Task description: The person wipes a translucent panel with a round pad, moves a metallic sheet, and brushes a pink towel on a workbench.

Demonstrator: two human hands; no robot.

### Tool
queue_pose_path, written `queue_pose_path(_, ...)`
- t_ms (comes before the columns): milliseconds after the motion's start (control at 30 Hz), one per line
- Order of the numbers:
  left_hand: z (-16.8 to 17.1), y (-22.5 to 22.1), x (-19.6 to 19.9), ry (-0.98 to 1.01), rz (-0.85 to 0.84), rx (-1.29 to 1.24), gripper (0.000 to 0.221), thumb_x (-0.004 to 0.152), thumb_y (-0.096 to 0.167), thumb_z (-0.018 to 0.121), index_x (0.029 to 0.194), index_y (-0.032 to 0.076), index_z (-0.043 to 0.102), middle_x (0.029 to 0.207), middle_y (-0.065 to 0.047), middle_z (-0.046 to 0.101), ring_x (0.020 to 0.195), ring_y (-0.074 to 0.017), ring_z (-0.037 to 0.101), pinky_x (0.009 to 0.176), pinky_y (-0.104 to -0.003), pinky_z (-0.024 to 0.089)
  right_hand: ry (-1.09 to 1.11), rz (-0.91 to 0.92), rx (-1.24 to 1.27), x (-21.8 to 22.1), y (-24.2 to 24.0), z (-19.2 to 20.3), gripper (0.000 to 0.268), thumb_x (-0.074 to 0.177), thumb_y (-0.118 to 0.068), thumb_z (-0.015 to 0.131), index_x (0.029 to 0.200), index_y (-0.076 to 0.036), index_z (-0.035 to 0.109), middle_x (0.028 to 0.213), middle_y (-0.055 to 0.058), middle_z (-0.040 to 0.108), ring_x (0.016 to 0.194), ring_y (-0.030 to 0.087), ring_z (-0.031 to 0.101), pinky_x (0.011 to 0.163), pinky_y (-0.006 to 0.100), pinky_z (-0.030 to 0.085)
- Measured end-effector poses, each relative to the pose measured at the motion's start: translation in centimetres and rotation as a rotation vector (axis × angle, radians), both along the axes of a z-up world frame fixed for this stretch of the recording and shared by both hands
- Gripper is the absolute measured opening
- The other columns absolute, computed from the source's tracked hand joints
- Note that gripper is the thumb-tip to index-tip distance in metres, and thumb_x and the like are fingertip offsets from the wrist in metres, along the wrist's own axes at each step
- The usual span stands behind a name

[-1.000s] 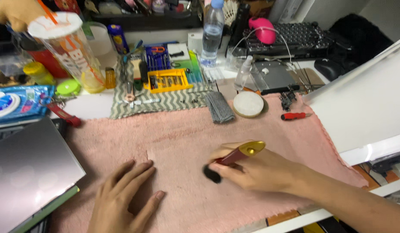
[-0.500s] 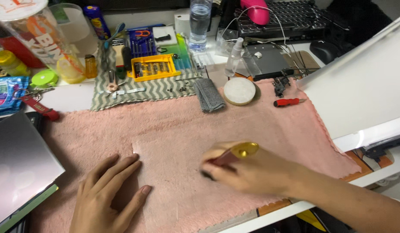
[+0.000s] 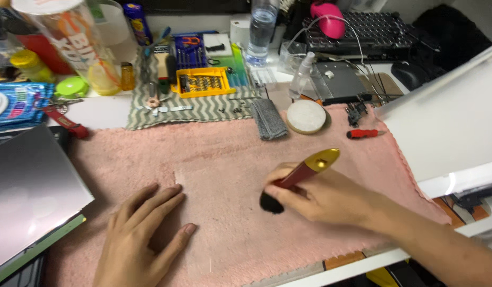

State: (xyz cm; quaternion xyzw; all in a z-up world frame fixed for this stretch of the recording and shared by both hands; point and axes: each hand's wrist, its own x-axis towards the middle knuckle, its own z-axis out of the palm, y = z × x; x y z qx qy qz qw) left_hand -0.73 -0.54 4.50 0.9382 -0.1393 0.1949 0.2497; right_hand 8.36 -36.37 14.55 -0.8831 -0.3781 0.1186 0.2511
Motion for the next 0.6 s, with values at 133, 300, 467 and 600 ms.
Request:
queue_pose_path(133,0.7,-0.1,-0.2,0.043,-0.004,-0.04,0.061,0.094,0.054,0.081,0.147,0.025,0.079,0.158,0.01,0.077,0.153,-0.0254,0.06,0.12,-0.052,0.046,0.28,0.049,-0.065,-1.6,0.9,1.9,0.035,0.116,-0.04,0.056,0.117,-0.017,0.082,0.094,-0.001,0.082,0.075,0.015,0.073,0.069,0.031,0.058)
queue_pose_path(300,0.2,0.0,-0.2,0.054,0.013,-0.058,0.061,0.093,0.055,0.082,0.147,0.027,0.079,0.158,0.012,0.077,0.153,-0.0243,0.058,0.119,-0.051,0.046,0.334,-0.017,-0.392,-0.4,-1.4,1.3,0.035,0.117,-0.048,0.052,0.113,-0.033,0.083,0.091,-0.01,0.081,0.076,0.008,0.073,0.077,0.026,0.061)
queue_pose_path(467,0.2,0.0,-0.2,0.044,-0.008,-0.061,0.061,0.095,0.056,0.081,0.147,0.026,0.079,0.158,0.009,0.077,0.152,-0.0269,0.059,0.117,-0.052,0.047,-0.045,-0.107,-0.025,1.3,1.0,-0.7,0.035,0.114,-0.04,0.058,0.121,-0.016,0.082,0.115,-0.002,0.091,0.105,0.019,0.083,0.095,0.035,0.059)
queue_pose_path(600,0.2,0.1,-0.1,0.098,0.004,-0.074,0.063,0.096,0.058,0.082,0.15,0.025,0.078,0.16,0.008,0.076,0.155,-0.0277,0.056,0.118,-0.055,0.045,0.098,-0.076,0.041,0.0,2.1,0.6,0.031,0.113,-0.038,0.062,0.111,-0.016,0.084,0.096,0.0,0.087,0.086,0.016,0.08,0.081,0.032,0.059)
